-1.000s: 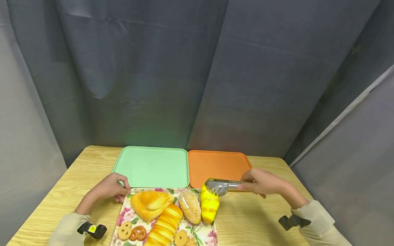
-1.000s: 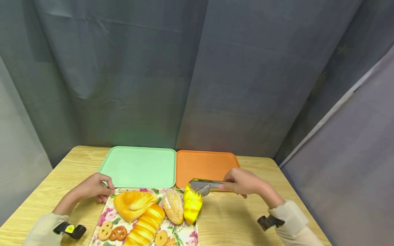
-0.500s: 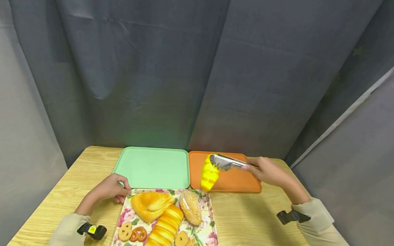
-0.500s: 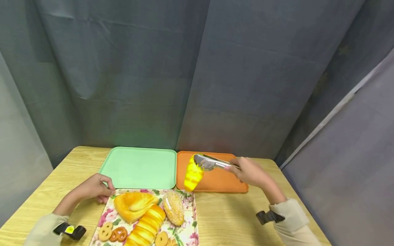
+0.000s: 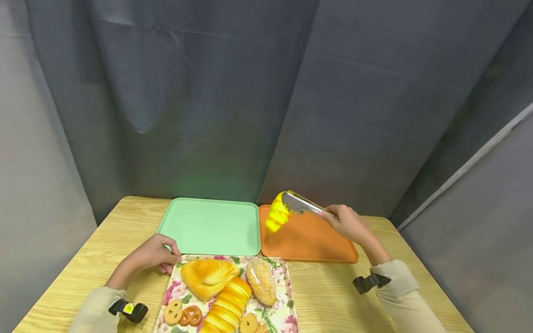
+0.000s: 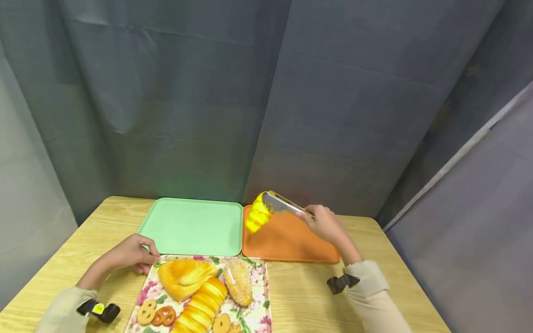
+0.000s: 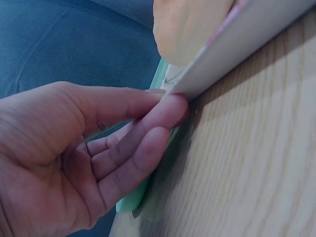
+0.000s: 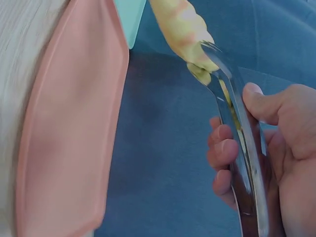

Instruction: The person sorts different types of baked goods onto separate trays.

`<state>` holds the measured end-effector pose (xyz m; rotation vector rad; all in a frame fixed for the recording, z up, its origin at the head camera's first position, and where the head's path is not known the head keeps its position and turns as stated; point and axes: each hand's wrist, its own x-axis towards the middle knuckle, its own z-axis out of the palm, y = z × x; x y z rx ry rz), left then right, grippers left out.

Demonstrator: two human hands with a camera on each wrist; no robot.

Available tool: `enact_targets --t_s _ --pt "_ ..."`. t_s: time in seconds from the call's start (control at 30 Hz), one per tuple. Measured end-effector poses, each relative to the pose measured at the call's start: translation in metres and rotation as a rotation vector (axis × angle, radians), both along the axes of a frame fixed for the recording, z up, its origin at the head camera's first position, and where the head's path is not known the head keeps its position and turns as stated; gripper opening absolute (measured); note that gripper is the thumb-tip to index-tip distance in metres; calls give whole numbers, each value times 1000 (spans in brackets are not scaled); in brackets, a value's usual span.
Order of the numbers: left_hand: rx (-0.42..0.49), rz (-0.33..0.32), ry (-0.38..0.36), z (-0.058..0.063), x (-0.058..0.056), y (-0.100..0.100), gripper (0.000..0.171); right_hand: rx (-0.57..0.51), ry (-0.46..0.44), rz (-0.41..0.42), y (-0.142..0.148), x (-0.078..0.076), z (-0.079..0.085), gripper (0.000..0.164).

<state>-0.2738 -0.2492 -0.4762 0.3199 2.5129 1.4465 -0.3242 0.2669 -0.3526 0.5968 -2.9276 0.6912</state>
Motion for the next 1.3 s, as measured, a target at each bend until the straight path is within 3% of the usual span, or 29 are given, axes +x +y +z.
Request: enact_targets --t_s 0.27,0.6,0.8,1.07,1.3 --pt "-10 6 -7 1 1 0 11 -188 -74 -19 -24 -16 -18 37" --pt "-7 12 1 -2 -2 0 11 -244 -98 -50 -84 -27 -24 39" --pt "-1 16 1 -3 -2 0 12 -200 -111 -75 -124 -31 -25 43" --pt "-16 38 -9 -1 -3 4 12 -143 -134 -30 -172 -41 -24 56" --pt "-18 45 -22 -2 -3 5 11 -85 -210 -63 -209 -53 -29 60"
